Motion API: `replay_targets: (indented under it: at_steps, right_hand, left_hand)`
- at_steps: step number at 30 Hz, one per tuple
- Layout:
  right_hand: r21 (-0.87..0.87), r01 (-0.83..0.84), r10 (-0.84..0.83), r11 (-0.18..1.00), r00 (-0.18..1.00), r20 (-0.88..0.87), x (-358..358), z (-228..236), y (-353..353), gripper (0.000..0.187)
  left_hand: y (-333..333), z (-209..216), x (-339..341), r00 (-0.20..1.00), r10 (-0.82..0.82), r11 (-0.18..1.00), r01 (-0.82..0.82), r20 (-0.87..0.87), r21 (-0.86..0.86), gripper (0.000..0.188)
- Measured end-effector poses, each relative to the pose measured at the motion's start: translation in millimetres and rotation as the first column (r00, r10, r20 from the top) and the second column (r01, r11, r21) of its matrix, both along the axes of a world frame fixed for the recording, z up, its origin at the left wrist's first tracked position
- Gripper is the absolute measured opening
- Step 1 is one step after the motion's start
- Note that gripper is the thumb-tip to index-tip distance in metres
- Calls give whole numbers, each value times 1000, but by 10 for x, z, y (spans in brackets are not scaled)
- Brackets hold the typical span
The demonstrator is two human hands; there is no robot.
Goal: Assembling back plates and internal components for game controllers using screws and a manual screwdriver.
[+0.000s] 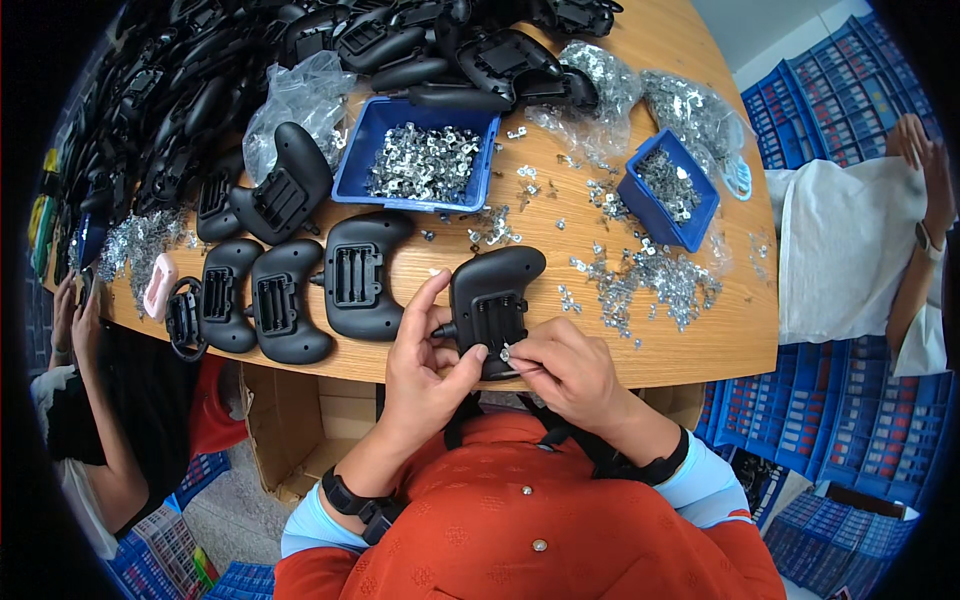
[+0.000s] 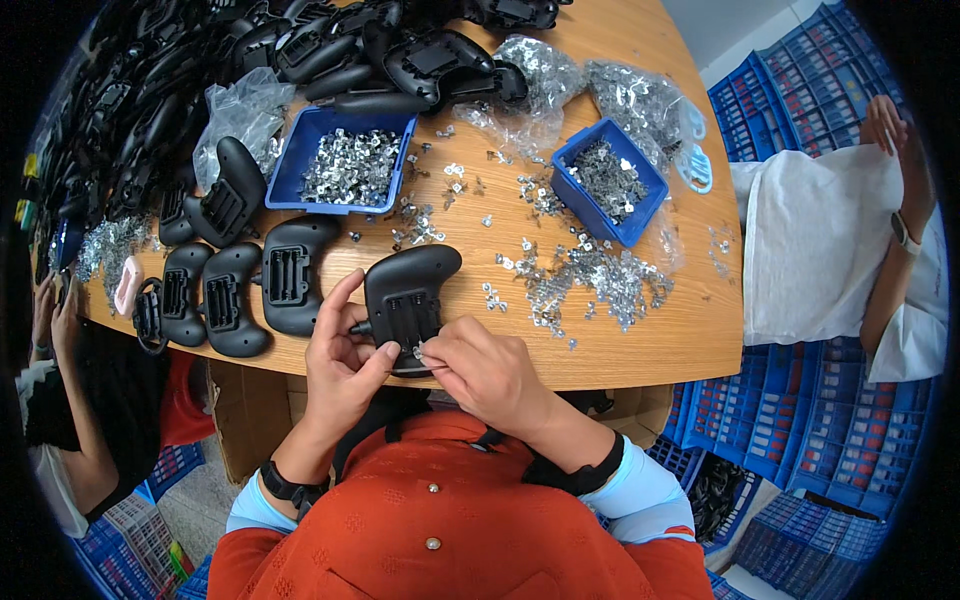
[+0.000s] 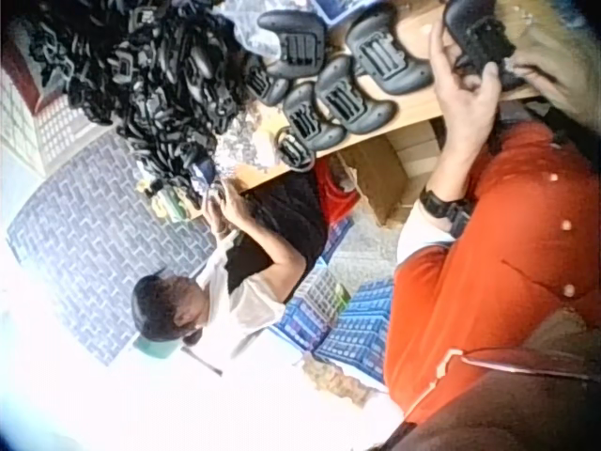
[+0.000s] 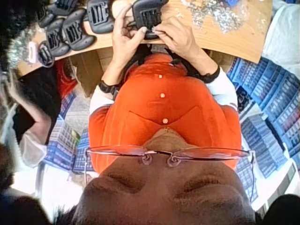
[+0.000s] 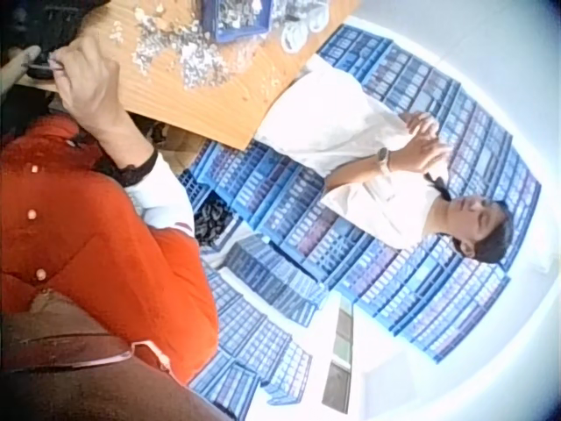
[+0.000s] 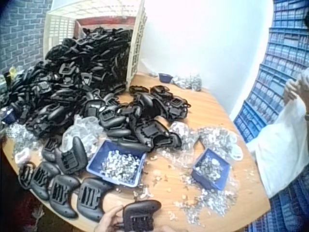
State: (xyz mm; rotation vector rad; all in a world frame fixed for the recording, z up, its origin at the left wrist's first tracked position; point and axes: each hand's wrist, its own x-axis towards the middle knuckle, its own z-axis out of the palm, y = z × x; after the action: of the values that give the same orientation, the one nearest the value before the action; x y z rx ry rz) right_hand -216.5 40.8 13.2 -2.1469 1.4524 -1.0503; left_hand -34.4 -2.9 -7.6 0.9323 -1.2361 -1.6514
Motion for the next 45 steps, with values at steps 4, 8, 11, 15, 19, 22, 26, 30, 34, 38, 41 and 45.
replay_targets:
  at_steps: [4,8,11,15,19,22,26,30,34,38,41,45]
  right_hand:
    - [-51,-4,4,999,1000,-7,-9,-63,30,20]
    - [-110,3,-4,994,1000,-11,-15,-101,25,20]
    - [-112,11,-11,994,1000,-5,-5,-123,10,20]
    - [-89,24,-24,996,1000,10,-3,-94,1,20]
    - [-76,41,-36,996,997,63,-12,-124,-4,20]
    - [-31,50,-48,998,996,70,-17,-103,2,19]
    - [-9,53,-52,999,995,89,-10,-87,8,21]
    - [-71,36,-40,997,998,-48,-22,-110,35,25]
    - [-89,1,-17,996,984,-177,11,3,32,26]
    - [-8,-1,-2,1000,942,-334,67,126,49,25]
    - [-16,15,-19,1000,963,-269,26,85,67,24]
    - [-40,13,-20,999,983,-182,-22,44,106,27]
  left_hand:
    - [3,11,1,1000,0,1000,0,-1,7,75]
    - [2,17,-1,1000,0,1000,0,9,1,75]
    - [1,25,-4,1000,1,1000,-1,-2,18,75]
    - [1,14,-1,1000,-2,1000,2,19,-13,74]
    - [-2,46,6,999,-14,1000,15,44,-12,73]
    - [-4,44,4,999,-15,1000,15,29,-3,73]
    - [0,38,10,999,-13,1000,13,34,-4,73]
    - [-1,37,8,999,-21,1000,21,46,-9,74]
    - [-5,20,10,999,-31,1000,30,44,3,75]
    - [-1,26,14,999,-23,1000,23,41,3,76]
    - [-3,38,19,999,-31,1000,31,38,-2,76]
    - [7,28,10,999,-30,999,30,41,-9,76]
